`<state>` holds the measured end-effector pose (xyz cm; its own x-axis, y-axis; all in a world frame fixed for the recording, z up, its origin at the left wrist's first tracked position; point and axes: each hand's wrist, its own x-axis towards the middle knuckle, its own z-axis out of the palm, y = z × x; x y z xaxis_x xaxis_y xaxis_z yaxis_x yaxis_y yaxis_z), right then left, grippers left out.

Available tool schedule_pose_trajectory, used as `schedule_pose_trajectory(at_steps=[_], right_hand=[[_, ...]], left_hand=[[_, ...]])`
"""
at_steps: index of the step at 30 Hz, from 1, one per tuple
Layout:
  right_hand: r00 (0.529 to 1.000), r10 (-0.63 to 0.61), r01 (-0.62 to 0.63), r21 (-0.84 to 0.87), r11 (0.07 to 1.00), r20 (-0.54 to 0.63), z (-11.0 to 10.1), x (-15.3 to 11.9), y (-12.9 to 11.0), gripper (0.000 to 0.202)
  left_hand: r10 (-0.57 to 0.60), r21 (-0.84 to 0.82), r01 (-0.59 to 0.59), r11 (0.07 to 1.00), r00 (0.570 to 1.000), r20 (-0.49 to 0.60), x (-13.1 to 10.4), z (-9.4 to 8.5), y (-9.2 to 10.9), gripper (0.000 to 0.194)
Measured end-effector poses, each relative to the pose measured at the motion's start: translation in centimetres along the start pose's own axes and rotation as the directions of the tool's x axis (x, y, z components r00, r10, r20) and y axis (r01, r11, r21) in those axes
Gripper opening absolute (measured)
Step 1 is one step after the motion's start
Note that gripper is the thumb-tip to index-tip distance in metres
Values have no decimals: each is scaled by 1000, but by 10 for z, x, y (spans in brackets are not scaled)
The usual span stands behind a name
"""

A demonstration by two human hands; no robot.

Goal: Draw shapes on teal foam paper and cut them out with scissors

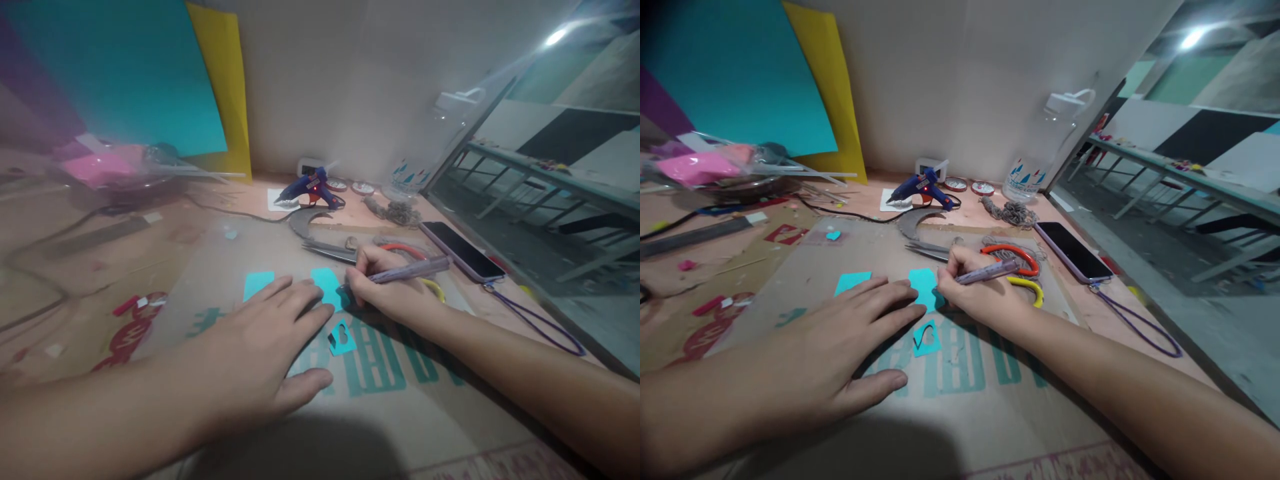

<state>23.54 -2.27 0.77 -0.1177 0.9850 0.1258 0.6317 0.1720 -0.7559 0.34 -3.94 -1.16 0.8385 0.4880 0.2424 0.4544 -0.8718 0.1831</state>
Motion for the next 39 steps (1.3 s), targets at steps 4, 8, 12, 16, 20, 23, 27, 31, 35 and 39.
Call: schedule_pose_trajectory(at_steps=[4,8,12,16,20,23,27,31,35,39], right_hand=[[1000,-13,13,4,1000,20,1,1,5,22],[999,-39,40,0,999,21,2,2,7,22],[999,-51,51,-15,999,18,2,2,6,22],[999,-42,42,-31,999,13,2,3,6,21],[999,-52,51,-56,997,-13,2,4,7,20],[996,-74,71,-83,994,-41,2,4,5,22],[996,-80,75,-94,993,-50,0,3,1,24],[994,-95,90,-113,990,-45,-2,3,-3,23],[991,-123,116,-126,985,-50,-2,3,-3,23],[991,-126,120,-127,985,-38,-2,3,-2,24]], left_hand=[[-2,4,2,1000,1000,8,0,0,1,54],[-4,15,5,1000,1000,-5,0,0,0,54],[0,24,0,1000,1000,-5,-1,1,0,54],[-8,26,8,1000,1000,1,-1,1,0,55],[-12,22,11,1000,1000,9,-2,1,0,54],[-17,18,17,1000,1000,14,-2,0,1,53],[-23,21,23,1000,1000,15,-1,1,0,54],[-19,16,19,1000,999,30,-1,2,-1,56],[-25,5,25,1000,999,41,0,1,0,57],[-24,-2,24,1000,999,40,0,0,0,55]])
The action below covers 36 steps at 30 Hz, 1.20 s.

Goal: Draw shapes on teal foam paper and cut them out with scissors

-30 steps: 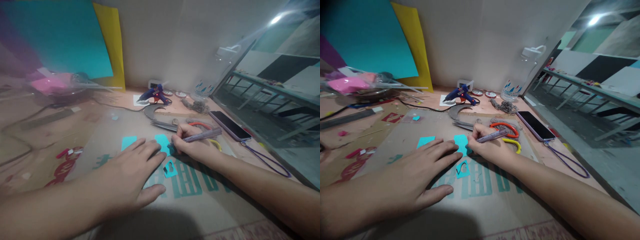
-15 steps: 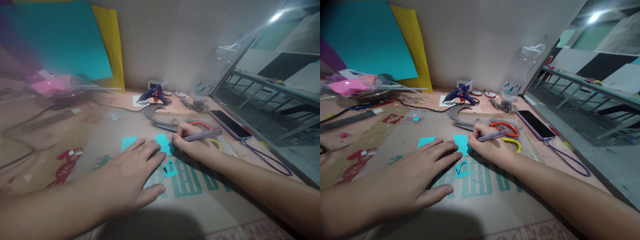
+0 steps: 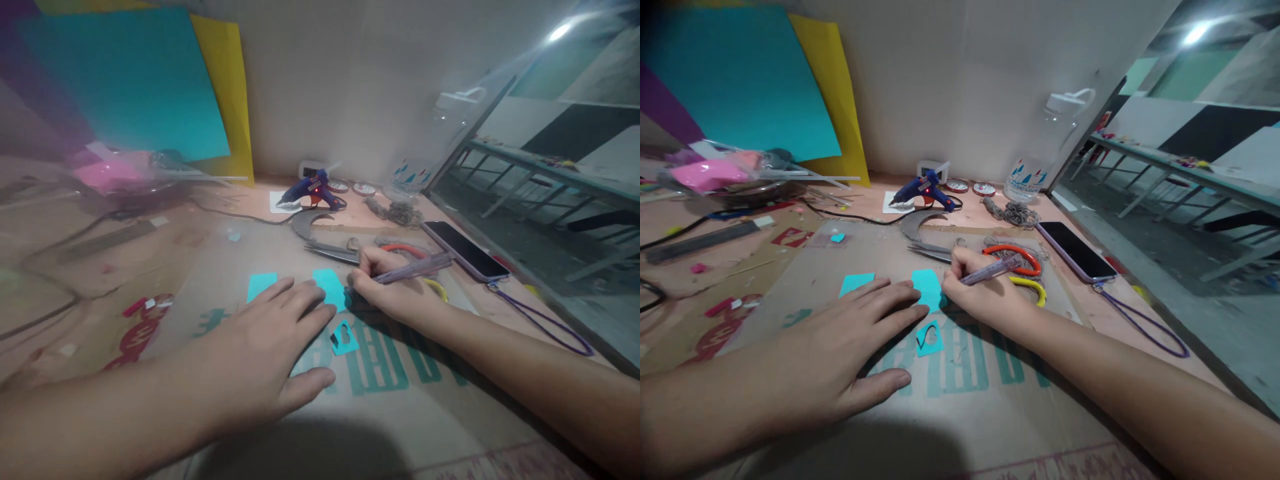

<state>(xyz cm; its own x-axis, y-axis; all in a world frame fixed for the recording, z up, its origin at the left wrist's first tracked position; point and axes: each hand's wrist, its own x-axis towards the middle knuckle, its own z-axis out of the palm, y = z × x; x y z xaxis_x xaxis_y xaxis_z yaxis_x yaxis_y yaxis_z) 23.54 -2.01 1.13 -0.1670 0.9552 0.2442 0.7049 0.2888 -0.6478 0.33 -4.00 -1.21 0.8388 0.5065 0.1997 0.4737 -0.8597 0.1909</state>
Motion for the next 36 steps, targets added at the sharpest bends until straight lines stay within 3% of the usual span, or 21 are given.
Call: schedule_pose_trajectory(at_steps=[17,22,24,27,30,36], right_hand=[[996,7,-15,94,995,84,3,-4,1,28],[989,78,-102,198,975,124,2,-6,4,29],[992,110,-126,325,937,67,2,-6,8,27],[987,150,-87,594,800,-57,1,-3,15,28],[974,219,-104,735,669,-61,0,2,21,29],[975,214,-103,721,685,-65,1,3,23,34]], left_hand=[[5,-13,-5,1000,1000,-24,0,1,0,54],[4,-19,-5,1000,999,-43,-1,2,-1,54],[2,-18,-2,1000,999,-32,-1,1,-1,53],[-5,-16,5,1000,1000,-18,-2,0,0,52],[-4,-2,4,1000,1000,-29,-3,-1,0,50],[21,41,-19,999,997,-72,-1,-4,3,42]])
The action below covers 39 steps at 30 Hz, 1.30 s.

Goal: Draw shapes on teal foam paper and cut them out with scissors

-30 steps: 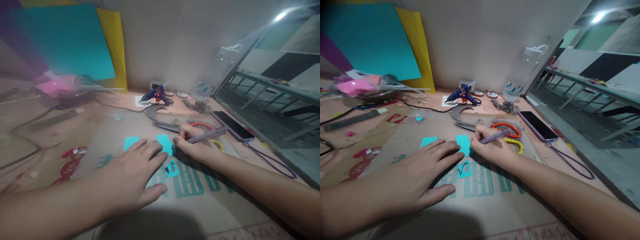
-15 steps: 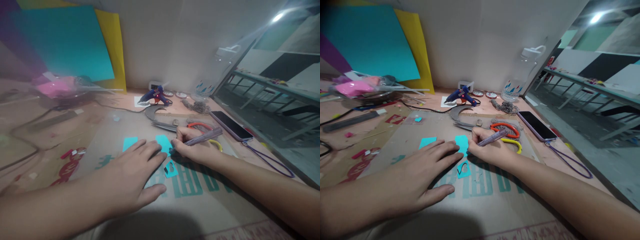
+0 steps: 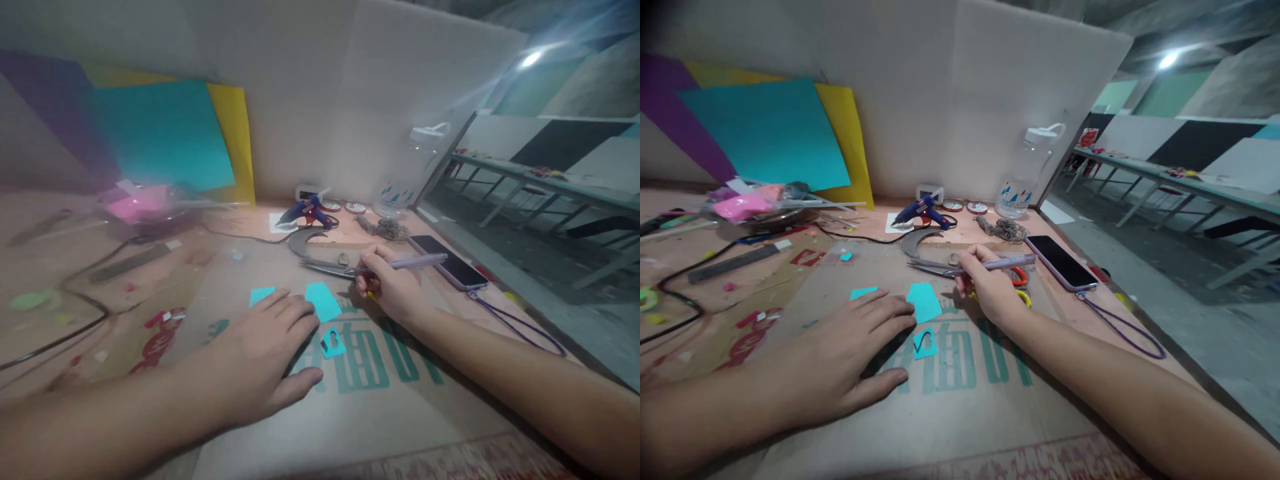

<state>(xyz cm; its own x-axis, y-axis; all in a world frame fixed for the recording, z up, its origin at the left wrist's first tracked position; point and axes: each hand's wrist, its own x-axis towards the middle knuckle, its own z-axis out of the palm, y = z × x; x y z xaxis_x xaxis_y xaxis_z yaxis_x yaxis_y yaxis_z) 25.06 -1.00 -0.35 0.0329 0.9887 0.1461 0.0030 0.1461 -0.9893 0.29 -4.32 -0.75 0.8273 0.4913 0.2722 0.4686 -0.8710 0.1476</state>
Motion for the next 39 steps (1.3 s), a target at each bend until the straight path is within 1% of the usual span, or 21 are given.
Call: schedule_pose_trajectory(at_steps=[4,7,12,14,16,17,18,19,20,21,22,23,24,26,29,31,32,35,36,37,39], right_hand=[[999,-17,18,-14,1000,29,1,-1,1,37],[998,-34,35,-19,999,47,1,0,0,38],[996,-58,62,-63,996,75,2,2,3,37],[995,-56,63,-86,994,88,3,2,4,36],[994,-47,60,-135,989,98,3,0,2,34],[993,-62,81,-187,979,101,2,0,-1,32],[988,-109,134,-255,958,108,0,-1,-5,30],[974,-179,216,-342,914,138,-3,0,-10,29],[947,-276,321,-430,844,166,-7,1,-16,29],[900,-363,436,-504,746,243,-11,3,-20,28],[857,-396,516,-567,642,331,-16,6,-23,27],[833,-410,552,-619,559,372,-20,11,-23,27],[815,-433,573,-649,501,386,-24,17,-21,29],[848,-343,525,-734,431,405,-30,31,-10,29],[871,-290,489,-766,417,398,-36,48,12,21],[881,-288,469,-771,430,375,-38,51,18,16],[886,-290,458,-774,437,361,-39,50,17,16],[908,-296,408,-781,472,296,-36,38,0,14],[920,-289,380,-778,501,263,-34,32,-8,14],[926,-265,373,-761,531,269,-31,25,-16,15],[902,-219,429,-711,557,373,-24,11,-28,15]], left_hand=[[-31,29,31,999,999,4,3,-5,0,33],[-80,77,79,994,997,6,4,-7,-1,34],[-118,110,115,987,993,21,7,-8,-5,32],[-112,102,110,989,994,11,7,-8,-5,31],[-73,68,73,995,997,-10,7,-9,-6,28],[-46,45,47,998,999,-20,7,-9,-6,27],[-18,23,18,1000,999,-28,7,-8,-7,28],[7,4,-7,1000,999,-31,7,-7,-7,30],[25,-11,-25,1000,999,-29,7,-5,-8,32],[34,-23,-34,999,999,-25,8,-3,-8,34],[35,-34,-36,999,999,-18,8,-1,-9,36],[32,-44,-32,999,999,-13,8,1,-10,38],[24,-53,-24,998,1000,-5,8,3,-11,39],[5,-73,-4,997,1000,11,8,6,-12,41],[-12,-113,18,993,999,51,4,7,-12,45],[-9,-141,20,990,997,80,2,6,-11,47],[-6,-151,20,988,996,92,0,5,-10,48],[-13,-158,30,987,994,111,-1,2,-7,50],[-20,-151,38,988,993,115,0,2,-6,50],[-26,-142,43,989,993,117,0,2,-5,51],[-30,-125,44,991,993,110,1,3,-5,53]])
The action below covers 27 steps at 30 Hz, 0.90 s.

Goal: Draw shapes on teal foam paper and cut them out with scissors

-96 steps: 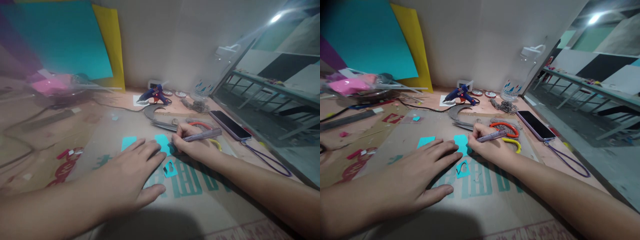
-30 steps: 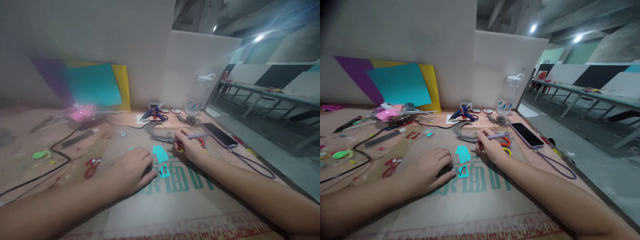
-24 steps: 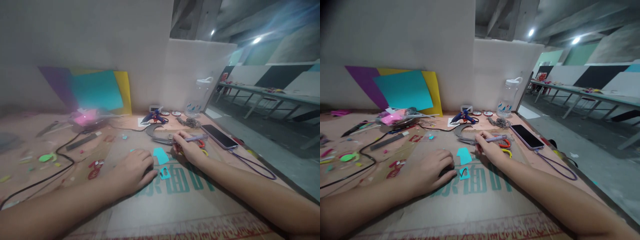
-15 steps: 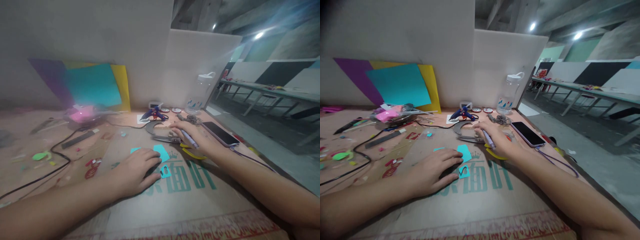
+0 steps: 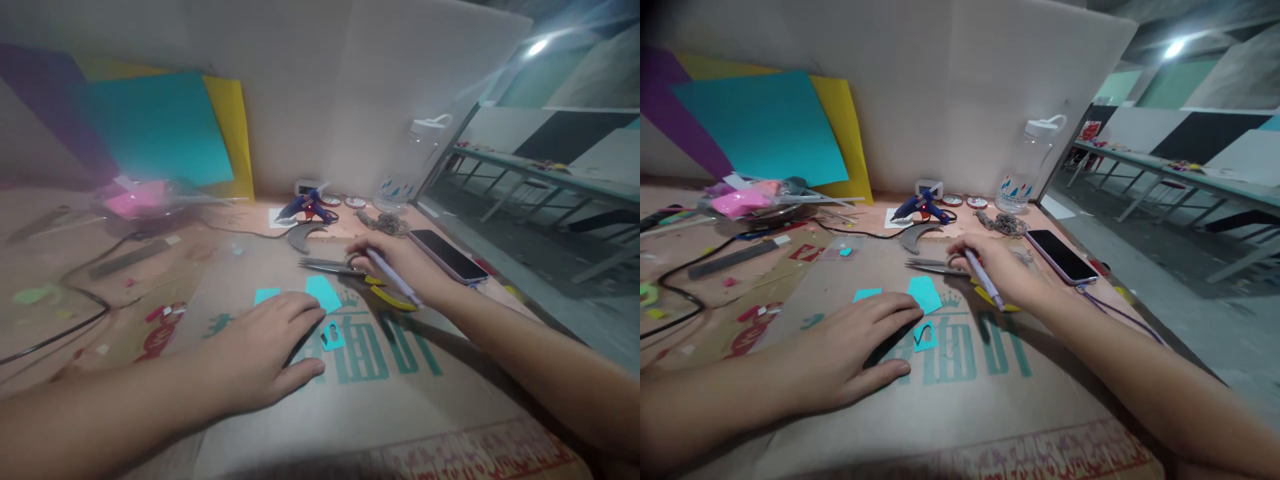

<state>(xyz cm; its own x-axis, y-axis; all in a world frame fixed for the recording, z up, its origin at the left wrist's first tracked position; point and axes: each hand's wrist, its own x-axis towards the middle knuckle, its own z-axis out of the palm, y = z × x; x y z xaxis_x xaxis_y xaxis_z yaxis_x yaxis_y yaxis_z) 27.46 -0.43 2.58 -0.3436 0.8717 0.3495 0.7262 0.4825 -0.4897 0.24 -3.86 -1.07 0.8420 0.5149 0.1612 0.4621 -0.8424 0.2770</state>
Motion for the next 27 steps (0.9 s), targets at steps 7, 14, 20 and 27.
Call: schedule_pose_trajectory(at_steps=[7,14,20,27], right_hand=[[962,-127,121,41,992,241,18,-20,-18,10],[925,-294,324,-94,941,242,22,-22,-17,15],[915,-280,339,-175,925,290,20,-19,-21,18],[903,-278,314,-62,947,328,17,-21,-22,14]], left_hand=[[-5,26,6,1000,1000,-15,0,4,-3,57],[-13,4,13,1000,1000,-22,3,1,-3,55],[-6,18,6,1000,1000,-15,3,-1,-2,56],[-17,19,16,1000,1000,15,4,-1,-2,59]])
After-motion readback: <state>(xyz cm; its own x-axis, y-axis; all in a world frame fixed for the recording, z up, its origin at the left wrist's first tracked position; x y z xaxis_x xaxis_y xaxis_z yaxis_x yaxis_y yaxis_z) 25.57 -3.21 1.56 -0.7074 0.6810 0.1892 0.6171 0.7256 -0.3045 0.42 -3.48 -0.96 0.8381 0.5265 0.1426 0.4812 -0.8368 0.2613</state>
